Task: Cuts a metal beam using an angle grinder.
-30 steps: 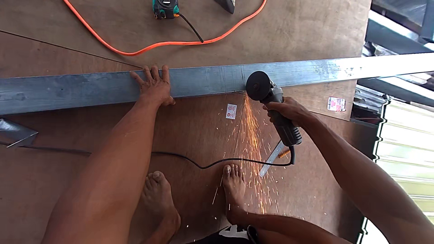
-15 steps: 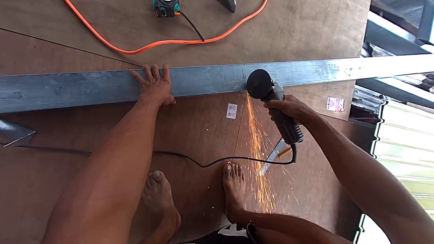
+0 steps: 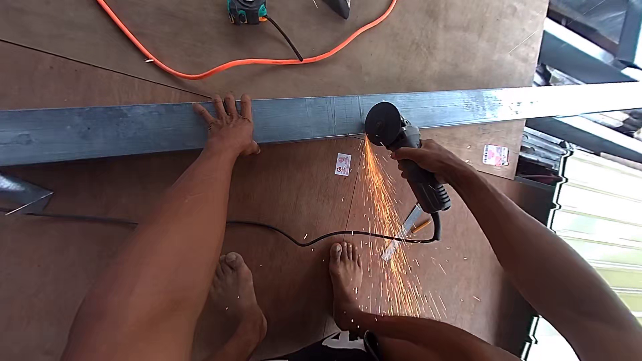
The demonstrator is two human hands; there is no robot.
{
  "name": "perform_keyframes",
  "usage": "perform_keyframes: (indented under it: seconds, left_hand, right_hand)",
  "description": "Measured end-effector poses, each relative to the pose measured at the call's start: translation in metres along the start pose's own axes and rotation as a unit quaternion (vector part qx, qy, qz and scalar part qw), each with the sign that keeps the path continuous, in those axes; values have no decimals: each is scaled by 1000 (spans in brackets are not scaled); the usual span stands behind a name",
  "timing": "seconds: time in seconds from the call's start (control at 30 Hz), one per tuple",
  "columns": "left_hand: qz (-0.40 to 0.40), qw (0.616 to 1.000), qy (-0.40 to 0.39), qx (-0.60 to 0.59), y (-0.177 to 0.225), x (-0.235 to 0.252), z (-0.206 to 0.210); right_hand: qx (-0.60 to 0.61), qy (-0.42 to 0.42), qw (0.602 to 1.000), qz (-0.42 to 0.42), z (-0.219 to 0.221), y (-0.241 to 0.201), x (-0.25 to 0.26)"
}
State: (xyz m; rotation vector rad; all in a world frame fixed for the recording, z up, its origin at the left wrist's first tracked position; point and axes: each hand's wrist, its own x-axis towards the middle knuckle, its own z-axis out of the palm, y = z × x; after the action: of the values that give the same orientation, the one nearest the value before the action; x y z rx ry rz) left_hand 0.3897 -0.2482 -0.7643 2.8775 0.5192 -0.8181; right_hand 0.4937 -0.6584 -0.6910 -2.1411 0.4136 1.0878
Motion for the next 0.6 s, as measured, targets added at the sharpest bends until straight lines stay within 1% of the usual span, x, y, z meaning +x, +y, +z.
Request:
perform_keyframes:
  seconds: [0.27, 0.43, 0.6]
  left_hand:
    - [2, 1000, 2, 0, -1, 1, 1]
    - [2, 1000, 3, 1, 0, 0, 1]
    - [0, 1000, 0, -2, 0, 1, 1]
  right_hand:
    - [6, 4, 1000, 9, 1, -2, -1]
    - [-33, 18, 999, -1, -1, -6, 0]
    - [-16, 7, 1000, 0, -2, -6, 2]
